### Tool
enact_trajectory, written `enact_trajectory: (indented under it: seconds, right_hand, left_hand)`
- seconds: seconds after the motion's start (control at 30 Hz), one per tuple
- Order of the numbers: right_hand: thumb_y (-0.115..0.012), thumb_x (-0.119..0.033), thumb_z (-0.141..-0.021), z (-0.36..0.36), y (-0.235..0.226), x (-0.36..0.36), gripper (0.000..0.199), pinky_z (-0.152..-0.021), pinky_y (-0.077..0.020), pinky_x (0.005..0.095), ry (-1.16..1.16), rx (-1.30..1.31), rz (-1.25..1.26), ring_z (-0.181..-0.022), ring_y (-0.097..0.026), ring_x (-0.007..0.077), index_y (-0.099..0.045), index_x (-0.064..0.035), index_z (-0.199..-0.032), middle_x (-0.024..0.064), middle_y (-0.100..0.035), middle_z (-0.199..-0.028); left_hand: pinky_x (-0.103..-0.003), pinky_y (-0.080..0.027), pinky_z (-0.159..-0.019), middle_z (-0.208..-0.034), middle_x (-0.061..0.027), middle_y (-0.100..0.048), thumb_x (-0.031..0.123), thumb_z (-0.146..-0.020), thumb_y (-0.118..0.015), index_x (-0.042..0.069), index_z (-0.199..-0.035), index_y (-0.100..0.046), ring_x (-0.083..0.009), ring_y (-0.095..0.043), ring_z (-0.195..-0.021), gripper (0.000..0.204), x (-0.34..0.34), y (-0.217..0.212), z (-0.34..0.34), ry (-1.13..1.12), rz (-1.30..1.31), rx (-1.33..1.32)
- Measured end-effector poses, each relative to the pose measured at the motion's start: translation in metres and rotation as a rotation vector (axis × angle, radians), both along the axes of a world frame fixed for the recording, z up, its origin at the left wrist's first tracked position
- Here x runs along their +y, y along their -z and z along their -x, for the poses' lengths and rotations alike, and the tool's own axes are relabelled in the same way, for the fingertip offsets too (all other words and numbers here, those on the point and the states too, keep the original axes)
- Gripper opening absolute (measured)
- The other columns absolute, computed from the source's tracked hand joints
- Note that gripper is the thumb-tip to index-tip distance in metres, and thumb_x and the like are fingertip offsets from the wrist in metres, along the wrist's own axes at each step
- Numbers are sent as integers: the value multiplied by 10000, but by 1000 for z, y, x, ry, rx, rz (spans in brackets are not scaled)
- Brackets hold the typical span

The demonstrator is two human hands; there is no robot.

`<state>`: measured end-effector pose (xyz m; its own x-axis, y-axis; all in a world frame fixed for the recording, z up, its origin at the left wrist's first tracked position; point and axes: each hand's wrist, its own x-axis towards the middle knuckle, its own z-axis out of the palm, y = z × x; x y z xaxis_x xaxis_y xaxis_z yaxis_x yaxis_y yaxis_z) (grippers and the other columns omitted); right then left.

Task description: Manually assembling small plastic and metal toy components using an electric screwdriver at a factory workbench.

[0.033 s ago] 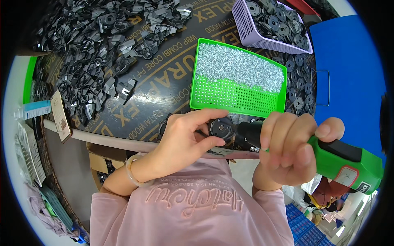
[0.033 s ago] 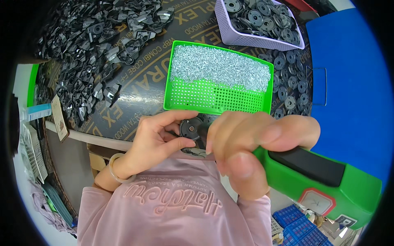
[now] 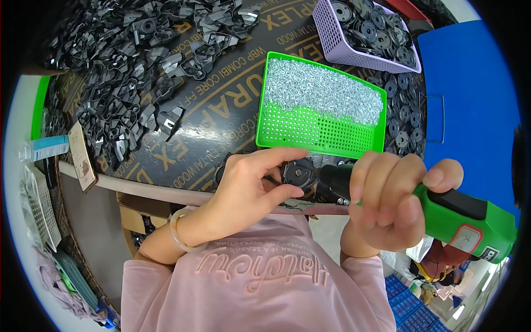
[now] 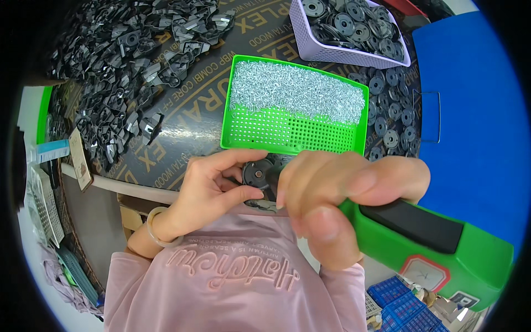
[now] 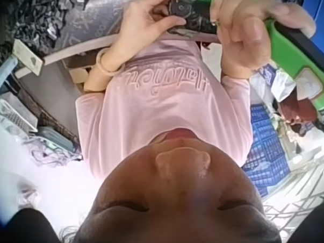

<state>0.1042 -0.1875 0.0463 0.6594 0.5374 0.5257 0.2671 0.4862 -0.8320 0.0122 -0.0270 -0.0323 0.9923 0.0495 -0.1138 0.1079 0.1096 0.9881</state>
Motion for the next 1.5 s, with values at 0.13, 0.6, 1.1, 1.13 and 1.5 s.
enact_trajectory:
  seconds: [0.13, 0.6, 1.1, 1.13, 1.5]
  right_hand:
    - [-522, -72, -975, 5, 1, 2, 282, -605, -444, 342, 27, 13, -2, -536, -483, 125, -404, -111, -1227, 21, -504, -703]
    - [-611, -67, -960, 20, -1, 10, 237, -552, -437, 328, 140, 61, -28, -517, -485, 141, -423, -99, -1101, 42, -519, -670]
    - [-619, 17, -866, -35, 51, 3, 347, -477, -455, 328, 561, 65, -127, -446, -455, 134, -420, -21, -1148, 51, -508, -602]
    - [-574, 47, -863, -37, 55, 5, 325, -478, -449, 320, 571, 46, -109, -442, -453, 129, -422, -20, -1143, 59, -515, -588]
    - [-535, 72, -853, -34, 57, 7, 320, -492, -444, 311, 598, 60, -22, -450, -467, 137, -421, -18, -1137, 59, -508, -593]
  left_hand:
    - [-262, -554, -665, -904, -121, -706, -74, -768, -756, -25, -1235, -628, -128, -685, -745, 486, 4, -6, 0, 62, -50, 51]
    - [-236, -574, -629, -908, -134, -708, -84, -759, -754, -38, -1241, -636, -95, -676, -743, 498, 5, -14, -1, 86, -167, -32]
    - [-237, -573, -731, -1171, -104, -633, -146, -781, -718, -16, -1312, -580, -111, -655, -912, 564, 13, -12, -2, 52, -58, 20]
    - [-237, -573, -731, -1171, -104, -633, -146, -781, -718, -16, -1312, -580, -111, -655, -912, 564, 14, -13, -2, 53, -58, 22]
    - [-267, -629, -683, -1038, -105, -659, -119, -725, -757, 53, -1255, -641, -128, -642, -815, 569, 10, -5, -2, -57, -21, 16]
